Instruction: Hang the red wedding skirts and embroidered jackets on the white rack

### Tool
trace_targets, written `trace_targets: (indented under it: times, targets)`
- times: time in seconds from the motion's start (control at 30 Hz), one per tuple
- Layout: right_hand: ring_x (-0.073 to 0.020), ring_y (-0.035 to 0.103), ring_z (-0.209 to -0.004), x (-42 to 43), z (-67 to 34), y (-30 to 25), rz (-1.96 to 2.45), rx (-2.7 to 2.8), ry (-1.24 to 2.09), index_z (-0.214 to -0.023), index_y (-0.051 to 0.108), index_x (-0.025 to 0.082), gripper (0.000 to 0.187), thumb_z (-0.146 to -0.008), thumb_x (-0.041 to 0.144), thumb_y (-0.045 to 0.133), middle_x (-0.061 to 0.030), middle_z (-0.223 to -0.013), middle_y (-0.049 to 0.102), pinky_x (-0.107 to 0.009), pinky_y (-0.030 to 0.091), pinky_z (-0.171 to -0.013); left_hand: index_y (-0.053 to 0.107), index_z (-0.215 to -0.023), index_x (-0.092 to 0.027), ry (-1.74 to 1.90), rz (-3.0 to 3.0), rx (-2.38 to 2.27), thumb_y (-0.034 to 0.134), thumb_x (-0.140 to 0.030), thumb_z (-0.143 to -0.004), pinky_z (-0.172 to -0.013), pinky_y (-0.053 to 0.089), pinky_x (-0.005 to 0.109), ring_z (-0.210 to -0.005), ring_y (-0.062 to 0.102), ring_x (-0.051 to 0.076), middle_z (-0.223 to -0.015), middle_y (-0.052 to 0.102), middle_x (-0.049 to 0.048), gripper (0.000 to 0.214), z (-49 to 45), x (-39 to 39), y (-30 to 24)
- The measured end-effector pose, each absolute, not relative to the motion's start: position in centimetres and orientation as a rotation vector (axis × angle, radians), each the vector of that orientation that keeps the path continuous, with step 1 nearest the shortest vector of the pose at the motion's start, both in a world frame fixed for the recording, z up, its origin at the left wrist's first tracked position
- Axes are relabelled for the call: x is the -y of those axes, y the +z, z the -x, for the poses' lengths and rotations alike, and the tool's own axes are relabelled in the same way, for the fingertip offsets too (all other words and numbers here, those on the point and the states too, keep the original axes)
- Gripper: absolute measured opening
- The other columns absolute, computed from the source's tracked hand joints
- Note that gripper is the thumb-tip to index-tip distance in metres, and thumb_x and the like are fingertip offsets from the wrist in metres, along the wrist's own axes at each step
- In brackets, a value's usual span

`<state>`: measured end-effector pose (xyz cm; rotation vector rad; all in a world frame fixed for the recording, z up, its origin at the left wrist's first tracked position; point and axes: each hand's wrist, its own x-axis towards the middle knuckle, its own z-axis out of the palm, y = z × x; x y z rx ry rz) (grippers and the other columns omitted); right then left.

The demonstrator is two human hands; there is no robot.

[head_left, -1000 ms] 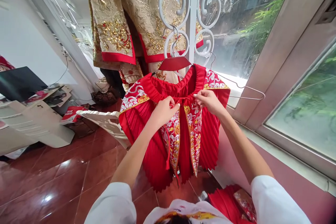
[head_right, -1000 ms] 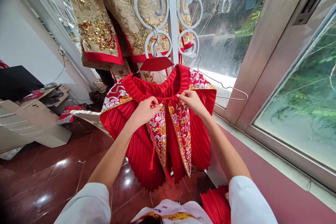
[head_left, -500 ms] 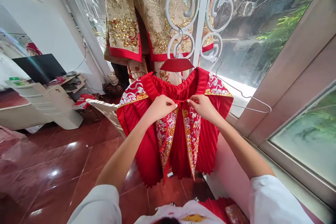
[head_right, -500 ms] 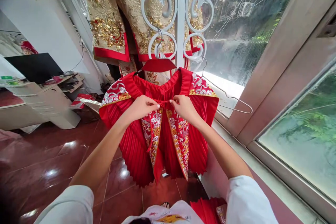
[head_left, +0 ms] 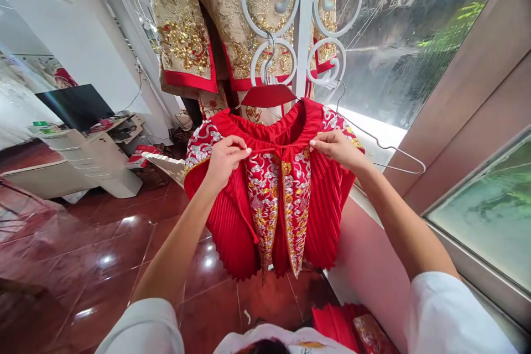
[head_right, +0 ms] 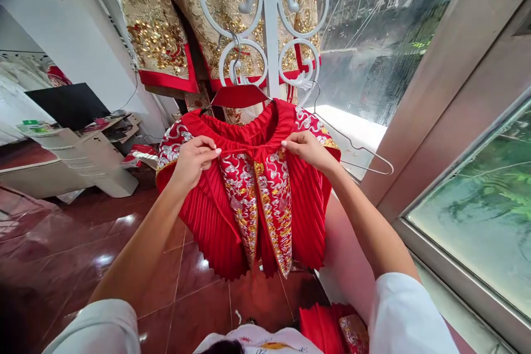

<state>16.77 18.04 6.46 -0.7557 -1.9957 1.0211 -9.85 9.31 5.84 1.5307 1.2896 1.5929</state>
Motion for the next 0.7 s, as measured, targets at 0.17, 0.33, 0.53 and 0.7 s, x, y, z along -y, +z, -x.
trace_targets:
  times: [0.17,0.33,0.53,0.7]
  targets:
    - [-0.0035,0.031,-0.036,-18.5,-16.6,5.7,0.838,1.848,1.414,-0.067,0.058,0.015,0.029,-0.076,0.043,0.060,0.0026,-0.048,0.050,-0.021,0.020,-0.035,0.068,-0.063,-0.016,1.164,-1.980,-1.577,0.056,-0.024,-0.063,-0.050,0.031,0.025,-0.044,0.039,0.010,-0.048,0.052,-0.0004,0.015,10.5,-7.9,6.7]
    - [-0.0019,0.029,-0.035,-18.9,-16.9,5.7,0.823,2.246,1.665,-0.076,0.069,0.014,0.017,-0.072,0.029,0.064,0.0025,-0.049,0.054,-0.019,0.015,-0.034,0.070,-0.074,-0.016,1.533,-2.148,-2.217,0.053,-0.024,-0.077,-0.068,0.040,0.029,-0.065,0.052,0.017,-0.071,0.060,0.0059,0.019,8.4,-8.7,5.4]
    - [-0.0043,0.038,-0.044,-16.0,-15.6,8.3,0.469,2.191,1.266,-0.084,0.073,0.018,0.024,-0.072,0.037,0.066,0.0037,-0.051,0.056,-0.020,0.026,-0.041,0.062,-0.066,-0.017,2.426,-1.714,-2.029,0.054,-0.026,-0.082,-0.072,0.041,0.026,-0.073,0.053,0.015,-0.070,0.056,0.0032,0.021,7.4,-11.1,5.2]
    - [-0.0037,0.033,-0.042,-14.2,-11.8,8.2,0.328,1.915,1.251,-0.091,0.072,0.016,0.034,-0.073,0.044,0.065,0.0028,-0.054,0.055,-0.020,0.024,-0.041,0.061,-0.067,-0.016,2.466,-1.458,-1.557,0.063,-0.040,-0.075,-0.055,0.037,0.022,-0.056,0.046,0.009,-0.059,0.051,-0.0028,0.025,8.8,-10.2,6.1]
